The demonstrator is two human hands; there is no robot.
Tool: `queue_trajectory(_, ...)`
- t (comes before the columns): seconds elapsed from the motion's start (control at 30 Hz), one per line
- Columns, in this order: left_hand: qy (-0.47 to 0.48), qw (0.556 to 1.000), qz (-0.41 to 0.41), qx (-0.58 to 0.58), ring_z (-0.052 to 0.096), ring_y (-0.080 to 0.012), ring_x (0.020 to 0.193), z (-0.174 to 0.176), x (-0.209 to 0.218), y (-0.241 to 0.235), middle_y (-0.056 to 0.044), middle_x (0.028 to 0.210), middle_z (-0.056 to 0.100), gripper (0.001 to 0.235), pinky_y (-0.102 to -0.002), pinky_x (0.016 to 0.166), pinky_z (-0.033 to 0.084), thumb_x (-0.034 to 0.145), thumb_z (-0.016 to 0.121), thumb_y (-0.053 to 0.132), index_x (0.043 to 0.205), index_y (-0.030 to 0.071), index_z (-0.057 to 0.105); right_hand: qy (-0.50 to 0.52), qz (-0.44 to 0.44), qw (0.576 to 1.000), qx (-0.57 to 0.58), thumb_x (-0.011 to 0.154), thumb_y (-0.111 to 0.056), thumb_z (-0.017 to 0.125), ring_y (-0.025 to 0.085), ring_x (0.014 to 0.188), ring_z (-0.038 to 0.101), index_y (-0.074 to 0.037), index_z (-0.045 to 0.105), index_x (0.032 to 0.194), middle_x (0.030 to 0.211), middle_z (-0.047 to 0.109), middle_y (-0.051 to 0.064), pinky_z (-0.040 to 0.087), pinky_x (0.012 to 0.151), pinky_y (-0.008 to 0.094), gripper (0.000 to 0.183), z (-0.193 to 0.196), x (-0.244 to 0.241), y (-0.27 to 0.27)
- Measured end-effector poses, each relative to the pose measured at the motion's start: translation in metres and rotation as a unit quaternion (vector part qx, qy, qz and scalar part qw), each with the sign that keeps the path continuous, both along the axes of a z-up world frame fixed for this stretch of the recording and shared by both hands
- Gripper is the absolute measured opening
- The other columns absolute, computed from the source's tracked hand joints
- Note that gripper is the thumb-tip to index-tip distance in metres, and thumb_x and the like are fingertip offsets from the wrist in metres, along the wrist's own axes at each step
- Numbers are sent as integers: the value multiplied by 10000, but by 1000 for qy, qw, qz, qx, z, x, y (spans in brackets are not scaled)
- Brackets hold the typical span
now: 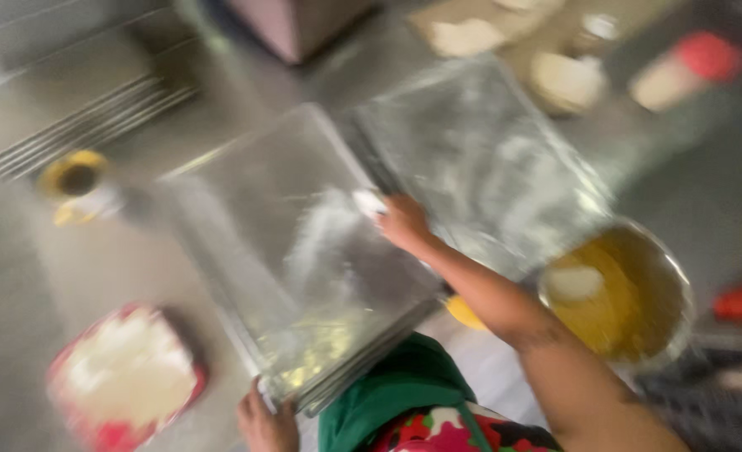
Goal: The person scoops a white substance from a red container and spreads it across the surface of metal baking trays. They handle the trays one at a time, applying the substance with a cloth, and stack the treated trays on a stainless steel table.
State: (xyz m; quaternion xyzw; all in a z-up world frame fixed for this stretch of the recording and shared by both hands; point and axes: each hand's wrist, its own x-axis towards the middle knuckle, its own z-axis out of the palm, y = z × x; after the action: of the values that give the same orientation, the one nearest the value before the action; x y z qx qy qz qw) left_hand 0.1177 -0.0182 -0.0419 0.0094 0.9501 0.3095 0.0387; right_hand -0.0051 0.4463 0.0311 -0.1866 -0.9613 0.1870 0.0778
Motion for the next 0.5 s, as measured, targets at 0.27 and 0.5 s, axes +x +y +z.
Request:
queue_trajectory(0.27,111,991,-73,-29,540,-417,1186,-48,-34,0,-245,1275,546,792,-508,1018,464,530,927,220,1270,71,687,32,-89,986,-139,912,-323,714,480,917,663,60,678,998,950,691,303,517,806,538,394,-32,-1,10)
queue_trajectory(0.5,-35,967,31,250,566,-222,930,-34,-54,-25,-135,1004,590,289,-354,812,465,999,759,272,1022,-12,709,68,-13,994,-87,913,-348,704,472,921,681,58,684,974,959,705,294,528,825,533,411,30,56,-23)
